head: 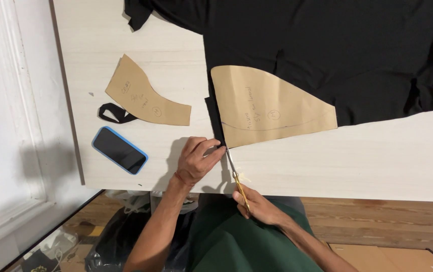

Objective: The person places a paper pattern on a black fabric, then uses gold-handled scissors to cut the fabric along the pattern's edge. After cutting, the person removes the pattern and folds the cut fabric piece on the table.

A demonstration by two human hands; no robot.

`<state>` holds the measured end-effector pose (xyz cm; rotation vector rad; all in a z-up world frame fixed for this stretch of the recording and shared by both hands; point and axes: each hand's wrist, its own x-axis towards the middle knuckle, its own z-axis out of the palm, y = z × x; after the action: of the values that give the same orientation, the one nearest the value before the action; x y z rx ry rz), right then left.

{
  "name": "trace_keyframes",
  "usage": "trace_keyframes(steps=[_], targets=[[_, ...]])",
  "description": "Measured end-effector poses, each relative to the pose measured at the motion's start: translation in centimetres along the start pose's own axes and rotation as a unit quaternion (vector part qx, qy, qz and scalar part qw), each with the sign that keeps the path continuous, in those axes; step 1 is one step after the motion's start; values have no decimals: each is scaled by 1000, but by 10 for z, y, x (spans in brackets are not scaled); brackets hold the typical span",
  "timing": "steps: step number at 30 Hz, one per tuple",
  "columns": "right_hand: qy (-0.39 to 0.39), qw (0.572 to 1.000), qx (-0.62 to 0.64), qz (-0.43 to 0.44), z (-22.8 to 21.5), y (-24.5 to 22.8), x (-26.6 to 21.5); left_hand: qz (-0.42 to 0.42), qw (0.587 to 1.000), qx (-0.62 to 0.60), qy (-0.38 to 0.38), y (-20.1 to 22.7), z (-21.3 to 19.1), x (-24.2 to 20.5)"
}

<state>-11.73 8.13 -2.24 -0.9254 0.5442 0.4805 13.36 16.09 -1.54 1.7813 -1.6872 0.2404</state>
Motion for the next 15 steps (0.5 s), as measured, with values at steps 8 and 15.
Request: trace_keyframes(steps=[8, 15], targets=[[11, 999, 1, -36, 5, 4, 6, -9, 1000, 3, 6, -3, 3, -9], [25, 999, 31, -10, 7, 4, 6, -21, 1000, 1, -9, -5, 5, -12]])
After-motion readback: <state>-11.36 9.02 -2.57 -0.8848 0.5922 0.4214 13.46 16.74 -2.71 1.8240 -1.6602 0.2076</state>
